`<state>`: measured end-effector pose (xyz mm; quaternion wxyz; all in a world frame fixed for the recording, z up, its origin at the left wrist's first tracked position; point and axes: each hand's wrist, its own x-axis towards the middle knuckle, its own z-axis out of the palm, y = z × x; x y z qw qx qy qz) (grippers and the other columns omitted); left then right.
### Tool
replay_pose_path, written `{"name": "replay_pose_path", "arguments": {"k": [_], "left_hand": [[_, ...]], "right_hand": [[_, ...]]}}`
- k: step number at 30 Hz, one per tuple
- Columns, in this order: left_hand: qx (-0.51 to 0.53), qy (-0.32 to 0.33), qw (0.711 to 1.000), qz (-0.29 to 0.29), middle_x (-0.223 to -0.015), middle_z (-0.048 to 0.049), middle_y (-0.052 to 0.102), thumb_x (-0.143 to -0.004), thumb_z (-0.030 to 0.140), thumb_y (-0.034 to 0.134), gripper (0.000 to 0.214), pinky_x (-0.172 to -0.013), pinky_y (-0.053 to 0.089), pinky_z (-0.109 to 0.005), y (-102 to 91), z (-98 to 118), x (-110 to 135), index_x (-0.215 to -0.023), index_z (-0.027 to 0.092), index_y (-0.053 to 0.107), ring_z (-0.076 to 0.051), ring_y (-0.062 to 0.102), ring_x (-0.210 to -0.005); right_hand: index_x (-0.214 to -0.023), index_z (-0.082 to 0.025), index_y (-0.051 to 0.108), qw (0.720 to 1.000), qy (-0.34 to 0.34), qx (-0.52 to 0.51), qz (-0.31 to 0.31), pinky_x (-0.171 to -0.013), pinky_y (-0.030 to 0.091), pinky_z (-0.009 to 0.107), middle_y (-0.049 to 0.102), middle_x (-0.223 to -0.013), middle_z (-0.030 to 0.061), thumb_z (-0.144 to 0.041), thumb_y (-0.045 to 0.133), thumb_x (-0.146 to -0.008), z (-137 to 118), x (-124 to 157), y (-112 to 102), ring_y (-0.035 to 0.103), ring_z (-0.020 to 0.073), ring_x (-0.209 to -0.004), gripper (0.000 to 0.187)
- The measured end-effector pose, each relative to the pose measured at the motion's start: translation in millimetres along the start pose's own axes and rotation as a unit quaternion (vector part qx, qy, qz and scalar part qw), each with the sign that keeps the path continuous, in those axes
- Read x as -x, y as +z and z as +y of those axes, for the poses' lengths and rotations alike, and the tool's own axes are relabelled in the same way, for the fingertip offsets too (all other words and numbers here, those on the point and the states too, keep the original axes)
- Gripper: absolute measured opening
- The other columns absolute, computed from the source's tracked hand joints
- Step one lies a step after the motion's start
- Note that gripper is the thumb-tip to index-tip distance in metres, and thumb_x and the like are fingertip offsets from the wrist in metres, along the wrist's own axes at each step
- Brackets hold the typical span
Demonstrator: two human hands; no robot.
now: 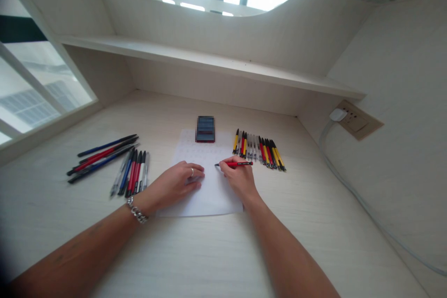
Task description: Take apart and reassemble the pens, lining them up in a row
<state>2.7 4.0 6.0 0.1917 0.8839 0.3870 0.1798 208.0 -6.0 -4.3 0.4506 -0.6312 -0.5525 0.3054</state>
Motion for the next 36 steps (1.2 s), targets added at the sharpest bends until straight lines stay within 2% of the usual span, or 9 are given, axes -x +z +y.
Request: {"name": "replay_pose_path", "arguments": {"k": [7,13,18,20,23,26,31,33,36], "left_hand": [[0.007,0.001,1.000,0.000,-0.113,-0.0030,0.064,-0.081,0.025,0.054,0.022,-0.090,0.043,-0.034,0.7,0,0,-0.096,0.024,0.069,-0.022,0.057,-0.098],[0.021,-0.009,1.000,0.013,-0.109,-0.0034,0.065,-0.081,0.027,0.055,0.022,-0.086,0.045,-0.032,1.0,-1,0,-0.100,0.024,0.068,-0.021,0.058,-0.096],[0.080,-0.055,0.993,0.060,-0.107,-0.0062,0.065,-0.083,0.037,0.055,0.037,-0.078,0.047,-0.029,-0.7,7,1,-0.116,0.022,0.059,-0.018,0.060,-0.086],[0.109,-0.047,0.991,0.059,-0.102,-0.0049,0.067,-0.085,0.039,0.052,0.033,-0.075,0.047,-0.027,-2.1,12,0,-0.112,0.022,0.061,-0.016,0.061,-0.082],[0.126,-0.022,0.991,0.038,-0.088,-0.0014,0.069,-0.089,0.034,0.046,0.024,-0.070,0.045,-0.024,-5.3,17,-1,-0.095,0.023,0.066,-0.014,0.060,-0.076],[0.106,-0.044,0.992,0.050,-0.080,-0.0003,0.068,-0.087,0.032,0.048,0.020,-0.064,0.043,-0.023,-9.2,14,-1,-0.089,0.022,0.066,-0.014,0.059,-0.071],[0.067,-0.077,0.993,0.066,-0.079,-0.0012,0.067,-0.086,0.033,0.050,0.019,-0.061,0.042,-0.024,-10.0,6,0,-0.088,0.023,0.066,-0.016,0.059,-0.071],[0.060,-0.065,0.994,0.062,-0.079,-0.0022,0.067,-0.085,0.032,0.050,0.019,-0.064,0.043,-0.025,-8.3,5,0,-0.087,0.022,0.066,-0.016,0.059,-0.072],[0.050,-0.056,0.995,0.066,-0.079,-0.0029,0.067,-0.085,0.031,0.050,0.019,-0.066,0.044,-0.026,-6.9,3,-1,-0.086,0.022,0.067,-0.016,0.059,-0.073]], "right_hand": [[-0.067,-0.019,0.065,0.998,0.001,0.038,0.047,-0.055,0.040,0.027,0.065,-0.061,0.0012,-0.035,0.057,-0.072,2,-3,-1,0.057,0.0171,-0.058,0.018],[-0.075,-0.019,0.066,0.998,0.032,-0.028,0.036,-0.051,0.039,0.025,0.065,-0.063,0.0020,-0.040,0.062,-0.070,5,-3,-5,0.056,0.0157,-0.056,0.022],[-0.078,-0.018,0.064,0.986,0.031,-0.151,-0.065,-0.049,0.040,0.024,0.064,-0.062,0.0021,-0.045,0.064,-0.072,-8,9,-2,0.053,0.0122,-0.053,0.028],[-0.076,-0.017,0.063,0.975,0.031,-0.186,-0.114,-0.049,0.039,0.024,0.063,-0.061,0.0021,-0.046,0.064,-0.073,-14,14,3,0.053,0.0118,-0.052,0.029],[-0.076,-0.016,0.063,0.966,0.034,-0.203,-0.155,-0.047,0.039,0.023,0.063,-0.060,0.0020,-0.047,0.065,-0.072,-19,17,6,0.053,0.0114,-0.050,0.031],[-0.081,-0.016,0.064,0.964,0.049,-0.225,-0.133,-0.044,0.035,0.021,0.063,-0.062,0.0025,-0.050,0.063,-0.073,-18,11,-3,0.053,0.0109,-0.050,0.035],[-0.082,-0.017,0.062,0.962,0.069,-0.263,-0.001,-0.039,0.031,0.020,0.060,-0.061,0.0010,-0.059,0.058,-0.073,-10,1,-17,0.049,0.0093,-0.046,0.043],[-0.084,-0.018,0.061,0.968,0.068,-0.241,-0.014,-0.039,0.031,0.021,0.061,-0.063,0.0010,-0.062,0.056,-0.073,-9,3,-14,0.049,0.0093,-0.045,0.045],[-0.088,-0.019,0.059,0.973,0.065,-0.212,-0.069,-0.040,0.032,0.021,0.061,-0.062,0.0005,-0.064,0.048,-0.078,-10,7,-8,0.048,0.0096,-0.045,0.048]]}}
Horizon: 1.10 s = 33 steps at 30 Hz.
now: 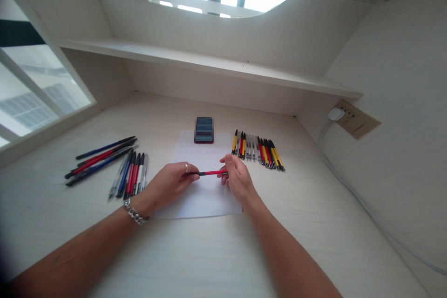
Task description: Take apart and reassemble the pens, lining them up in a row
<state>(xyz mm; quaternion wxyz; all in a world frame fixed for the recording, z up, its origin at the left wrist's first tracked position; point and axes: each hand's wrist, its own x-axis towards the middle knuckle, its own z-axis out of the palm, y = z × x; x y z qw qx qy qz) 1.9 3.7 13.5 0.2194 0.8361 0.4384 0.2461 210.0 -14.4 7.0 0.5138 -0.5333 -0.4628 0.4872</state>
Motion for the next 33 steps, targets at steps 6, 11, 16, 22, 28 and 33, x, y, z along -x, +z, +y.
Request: {"name": "replay_pose_path", "arguments": {"k": [6,11,16,22,28,33], "left_hand": [[0.022,-0.014,0.998,0.055,-0.086,-0.0021,0.067,-0.083,0.031,0.055,0.016,-0.071,0.046,-0.027,-5.0,-10,-2,-0.091,0.022,0.066,-0.015,0.059,-0.075],[0.030,-0.008,0.996,0.082,-0.090,-0.0030,0.068,-0.082,0.036,0.057,0.024,-0.071,0.048,-0.028,-6.3,-10,-2,-0.100,0.024,0.066,-0.015,0.060,-0.074],[0.046,-0.018,0.995,0.083,-0.096,-0.0031,0.068,-0.083,0.040,0.055,0.031,-0.072,0.050,-0.028,-6.8,-7,-1,-0.107,0.024,0.064,-0.015,0.062,-0.075],[0.035,-0.024,0.997,0.064,-0.090,-0.0017,0.068,-0.083,0.037,0.054,0.023,-0.072,0.049,-0.028,-6.7,-8,-1,-0.097,0.024,0.067,-0.015,0.062,-0.074],[0.030,-0.033,0.997,0.055,-0.085,-0.0012,0.068,-0.083,0.037,0.053,0.023,-0.071,0.048,-0.028,-7.9,-9,0,-0.096,0.024,0.067,-0.015,0.062,-0.073],[0.021,-0.043,0.997,0.054,-0.085,-0.0015,0.069,-0.082,0.038,0.053,0.024,-0.070,0.048,-0.029,-6.9,-12,-1,-0.096,0.024,0.068,-0.016,0.062,-0.071]], "right_hand": [[-0.080,-0.019,0.068,0.978,-0.044,0.179,-0.098,-0.048,0.034,0.023,0.061,-0.064,0.0008,-0.046,0.051,-0.083,-11,5,-11,0.050,0.0119,-0.054,0.031],[-0.085,-0.025,0.073,0.924,-0.105,0.312,-0.193,-0.065,0.041,0.026,0.070,-0.077,0.0008,-0.031,0.056,-0.080,-26,13,-18,0.060,0.0166,-0.071,0.019],[-0.089,-0.022,0.073,0.912,-0.144,0.381,0.044,-0.062,0.040,0.028,0.070,-0.076,0.0038,-0.040,0.055,-0.079,-28,-6,-67,0.059,0.0185,-0.066,0.027],[-0.092,-0.015,0.074,0.797,-0.008,0.483,0.363,-0.065,0.040,0.034,0.071,-0.087,0.0157,-0.042,0.054,-0.075,-1,-31,-160,0.062,0.0274,-0.078,0.037],[-0.093,-0.022,0.074,0.775,0.076,0.530,0.336,-0.063,0.041,0.035,0.071,-0.090,0.0159,-0.044,0.054,-0.074,18,-35,-174,0.063,0.0294,-0.082,0.035],[-0.096,-0.024,0.074,0.774,0.089,0.536,0.326,-0.062,0.041,0.034,0.070,-0.091,0.0154,-0.048,0.052,-0.076,18,-37,-166,0.063,0.0284,-0.081,0.038]]}}
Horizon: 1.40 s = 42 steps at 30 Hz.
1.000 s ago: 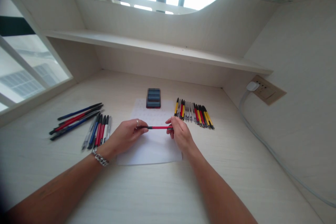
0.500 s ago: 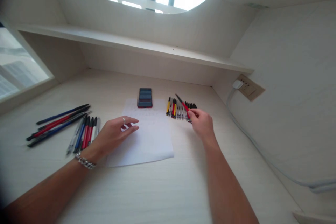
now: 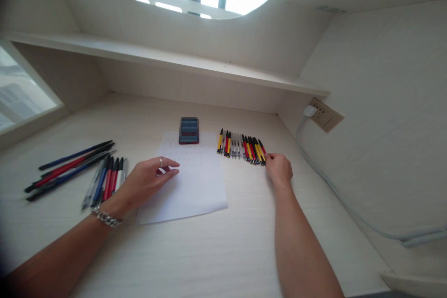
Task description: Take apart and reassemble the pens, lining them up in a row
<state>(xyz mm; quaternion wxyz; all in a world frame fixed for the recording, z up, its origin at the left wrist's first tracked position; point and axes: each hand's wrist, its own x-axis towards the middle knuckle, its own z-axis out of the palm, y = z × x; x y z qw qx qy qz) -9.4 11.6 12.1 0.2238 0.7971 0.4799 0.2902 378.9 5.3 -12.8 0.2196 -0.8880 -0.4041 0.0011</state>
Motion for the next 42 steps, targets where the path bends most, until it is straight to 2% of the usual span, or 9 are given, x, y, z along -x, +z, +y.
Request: {"name": "replay_pose_path", "arguments": {"k": [6,11,15,18,23,27,32,36,42], "left_hand": [[-0.030,-0.009,1.000,0.005,-0.084,-0.0017,0.069,-0.082,0.040,0.052,0.027,-0.071,0.047,-0.028,-5.1,-4,-2,-0.095,0.023,0.068,-0.016,0.061,-0.071],[-0.077,-0.030,0.996,0.030,-0.085,-0.0015,0.070,-0.082,0.039,0.050,0.028,-0.072,0.046,-0.028,-23.0,-10,-7,-0.094,0.023,0.069,-0.016,0.061,-0.073],[-0.133,-0.077,0.986,0.057,-0.087,-0.0017,0.071,-0.081,0.038,0.050,0.027,-0.072,0.045,-0.028,-56.2,-24,-12,-0.092,0.022,0.069,-0.017,0.062,-0.076],[-0.200,-0.150,0.965,0.079,-0.087,-0.0022,0.072,-0.079,0.039,0.052,0.026,-0.071,0.044,-0.029,-90.2,-45,-6,-0.089,0.024,0.070,-0.020,0.062,-0.080],[-0.292,-0.254,0.919,0.071,-0.085,-0.0086,0.070,-0.076,0.040,0.056,0.025,-0.064,0.041,-0.033,-129.3,-84,27,-0.086,0.022,0.071,-0.025,0.061,-0.077],[-0.302,-0.281,0.910,0.052,-0.082,-0.0109,0.069,-0.075,0.036,0.058,0.027,-0.063,0.039,-0.032,-133.8,-96,50,-0.087,0.015,0.071,-0.026,0.060,-0.076],[-0.294,-0.294,0.908,0.051,-0.085,-0.0113,0.069,-0.073,0.038,0.059,0.029,-0.066,0.041,-0.033,-130.0,-94,55,-0.088,0.015,0.070,-0.027,0.061,-0.078],[-0.303,-0.304,0.902,0.044,-0.087,-0.0099,0.069,-0.073,0.042,0.056,0.027,-0.068,0.044,-0.035,-127.9,-94,53,-0.085,0.022,0.070,-0.028,0.062,-0.081],[-0.333,-0.313,0.889,0.028,-0.087,-0.0101,0.069,-0.077,0.042,0.045,0.032,-0.065,0.044,-0.035,-122.6,-91,52,-0.083,0.024,0.070,-0.029,0.062,-0.081]], "right_hand": [[-0.104,-0.026,0.071,1.000,-0.004,0.023,-0.020,-0.064,0.041,0.033,0.069,-0.096,0.0146,-0.052,0.045,-0.081,-5,4,-3,0.062,0.0286,-0.085,0.043],[-0.105,-0.024,0.070,0.999,-0.020,0.037,-0.030,-0.064,0.042,0.033,0.068,-0.097,0.0155,-0.050,0.043,-0.082,-7,4,-5,0.062,0.0291,-0.086,0.044],[-0.107,-0.026,0.069,0.997,-0.032,0.049,-0.045,-0.062,0.041,0.036,0.068,-0.098,0.0153,-0.049,0.041,-0.082,-6,2,-3,0.061,0.0313,-0.084,0.044],[-0.108,-0.023,0.069,0.997,-0.039,0.048,-0.039,-0.059,0.039,0.037,0.067,-0.097,0.0183,-0.052,0.041,-0.080,-3,-1,0,0.060,0.0323,-0.080,0.049],[-0.101,-0.018,0.071,0.993,-0.075,-0.017,0.090,-0.054,0.035,0.038,0.064,-0.088,0.0206,-0.050,0.044,-0.079,-7,-1,2,0.058,0.0323,-0.075,0.047],[-0.097,-0.017,0.071,0.976,-0.133,-0.065,0.160,-0.062,0.038,0.040,0.063,-0.086,0.0181,-0.041,0.047,-0.080,-26,11,0,0.057,0.0308,-0.080,0.038],[-0.090,-0.018,0.070,0.950,-0.232,-0.110,0.177,-0.071,0.043,0.036,0.065,-0.088,0.0111,-0.037,0.049,-0.081,-52,37,2,0.058,0.0248,-0.081,0.030],[-0.089,-0.018,0.069,0.932,-0.308,-0.145,0.125,-0.074,0.043,0.034,0.067,-0.091,0.0088,-0.037,0.048,-0.083,-67,57,5,0.060,0.0226,-0.085,0.029],[-0.086,-0.018,0.068,0.913,-0.365,-0.177,0.031,-0.074,0.045,0.032,0.067,-0.090,0.0062,-0.034,0.050,-0.083,-86,79,7,0.060,0.0196,-0.082,0.024]]}}
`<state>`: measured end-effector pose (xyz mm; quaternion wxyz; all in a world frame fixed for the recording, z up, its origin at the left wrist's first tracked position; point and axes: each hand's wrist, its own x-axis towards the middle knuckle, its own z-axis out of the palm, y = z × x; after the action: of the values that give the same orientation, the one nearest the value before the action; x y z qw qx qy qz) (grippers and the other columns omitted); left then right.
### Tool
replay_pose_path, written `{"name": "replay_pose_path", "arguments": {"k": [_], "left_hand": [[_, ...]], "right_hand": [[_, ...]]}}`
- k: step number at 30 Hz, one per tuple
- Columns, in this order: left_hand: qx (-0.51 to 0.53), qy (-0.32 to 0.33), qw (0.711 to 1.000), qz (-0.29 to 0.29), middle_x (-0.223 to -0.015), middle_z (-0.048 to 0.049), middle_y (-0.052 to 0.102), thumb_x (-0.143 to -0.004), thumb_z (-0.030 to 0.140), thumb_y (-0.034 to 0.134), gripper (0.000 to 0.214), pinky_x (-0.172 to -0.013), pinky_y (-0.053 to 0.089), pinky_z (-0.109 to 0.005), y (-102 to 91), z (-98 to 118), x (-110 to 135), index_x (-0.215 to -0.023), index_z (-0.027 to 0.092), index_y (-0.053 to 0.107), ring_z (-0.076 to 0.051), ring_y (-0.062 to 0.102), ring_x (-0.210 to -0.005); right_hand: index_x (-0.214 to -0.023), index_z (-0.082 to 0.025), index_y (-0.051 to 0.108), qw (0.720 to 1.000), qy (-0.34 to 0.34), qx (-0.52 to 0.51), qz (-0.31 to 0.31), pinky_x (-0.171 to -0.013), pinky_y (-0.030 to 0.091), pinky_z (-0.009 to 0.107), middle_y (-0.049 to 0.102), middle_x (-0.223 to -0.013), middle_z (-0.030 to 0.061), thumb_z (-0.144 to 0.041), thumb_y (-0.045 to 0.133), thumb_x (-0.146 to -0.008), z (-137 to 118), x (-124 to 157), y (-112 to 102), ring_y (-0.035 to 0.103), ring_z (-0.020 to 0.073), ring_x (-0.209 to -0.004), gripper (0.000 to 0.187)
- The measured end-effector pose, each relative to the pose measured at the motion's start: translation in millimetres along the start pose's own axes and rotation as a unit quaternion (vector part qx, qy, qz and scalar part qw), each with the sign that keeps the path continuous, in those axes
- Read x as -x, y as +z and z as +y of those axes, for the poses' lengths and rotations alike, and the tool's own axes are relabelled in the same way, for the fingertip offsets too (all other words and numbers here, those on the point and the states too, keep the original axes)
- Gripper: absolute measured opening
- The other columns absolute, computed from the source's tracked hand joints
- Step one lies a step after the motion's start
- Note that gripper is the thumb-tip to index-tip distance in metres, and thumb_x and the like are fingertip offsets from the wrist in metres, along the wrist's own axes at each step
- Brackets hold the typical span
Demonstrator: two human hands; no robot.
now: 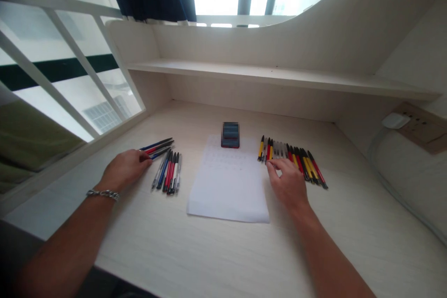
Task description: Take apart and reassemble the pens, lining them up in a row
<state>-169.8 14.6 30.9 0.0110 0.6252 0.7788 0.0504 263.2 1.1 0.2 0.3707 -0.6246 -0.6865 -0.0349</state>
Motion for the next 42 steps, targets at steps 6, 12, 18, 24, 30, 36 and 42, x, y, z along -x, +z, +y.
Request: {"name": "replay_pose_path", "arguments": {"k": [6,12,18,24,30,36,42], "left_hand": [[-0.001,0.011,0.999,0.032,-0.089,-0.0113,0.068,-0.080,0.042,0.041,0.036,-0.065,0.043,-0.036,-11.2,17,1,-0.092,0.021,0.068,-0.029,0.060,-0.082],[0.068,0.216,0.972,0.058,-0.086,-0.0061,0.068,-0.084,0.037,0.044,0.027,-0.073,0.043,-0.034,-12.7,93,13,-0.089,0.022,0.065,-0.024,0.059,-0.083],[0.101,0.350,0.931,0.032,-0.083,-0.0073,0.067,-0.085,0.026,0.049,0.019,-0.074,0.043,-0.033,19.2,165,28,-0.088,0.020,0.067,-0.023,0.057,-0.083],[0.124,0.378,0.917,0.026,-0.084,-0.0072,0.066,-0.084,0.023,0.049,0.017,-0.076,0.042,-0.036,38.7,174,28,-0.087,0.020,0.066,-0.023,0.056,-0.084],[0.164,0.381,0.910,0.011,-0.094,-0.0067,0.066,-0.083,0.024,0.052,0.022,-0.084,0.042,-0.036,40.8,168,26,-0.101,0.020,0.065,-0.023,0.056,-0.093],[0.206,0.353,0.912,-0.008,-0.104,-0.0061,0.065,-0.078,0.028,0.060,0.029,-0.089,0.042,-0.036,37.8,156,27,-0.106,0.022,0.064,-0.024,0.054,-0.100],[0.219,0.351,0.911,-0.018,-0.106,-0.0067,0.064,-0.077,0.027,0.060,0.031,-0.091,0.042,-0.036,40.2,153,27,-0.107,0.021,0.064,-0.024,0.054,-0.102]], "right_hand": [[-0.090,-0.019,0.068,0.997,-0.015,-0.032,-0.064,-0.079,0.044,0.032,0.067,-0.093,0.0053,-0.030,0.048,-0.085,-10,4,7,0.059,0.0187,-0.084,0.023],[-0.089,-0.019,0.068,0.993,-0.026,-0.040,-0.107,-0.084,0.042,0.034,0.066,-0.096,0.0067,-0.025,0.046,-0.086,-14,6,9,0.057,0.0201,-0.091,0.023],[-0.089,-0.020,0.068,0.995,-0.014,-0.048,-0.083,-0.083,0.042,0.035,0.065,-0.094,0.0069,-0.025,0.046,-0.086,-10,6,9,0.057,0.0201,-0.089,0.023],[-0.090,-0.020,0.067,0.995,-0.024,-0.041,-0.092,-0.084,0.041,0.034,0.065,-0.094,0.0069,-0.024,0.046,-0.087,-11,7,11,0.056,0.0203,-0.091,0.021],[-0.093,-0.020,0.066,0.991,-0.037,-0.043,-0.117,-0.086,0.041,0.034,0.065,-0.096,0.0063,-0.023,0.046,-0.088,-19,7,15,0.054,0.0201,-0.094,0.021],[-0.105,-0.024,0.064,0.985,-0.064,-0.033,-0.154,-0.086,0.041,0.035,0.061,-0.105,0.0062,-0.026,0.052,-0.086,-29,8,24,0.051,0.0214,-0.099,0.022],[-0.109,-0.025,0.064,0.982,-0.077,0.000,-0.174,-0.085,0.041,0.036,0.060,-0.105,0.0072,-0.030,0.053,-0.087,-38,10,28,0.051,0.0216,-0.097,0.025]]}}
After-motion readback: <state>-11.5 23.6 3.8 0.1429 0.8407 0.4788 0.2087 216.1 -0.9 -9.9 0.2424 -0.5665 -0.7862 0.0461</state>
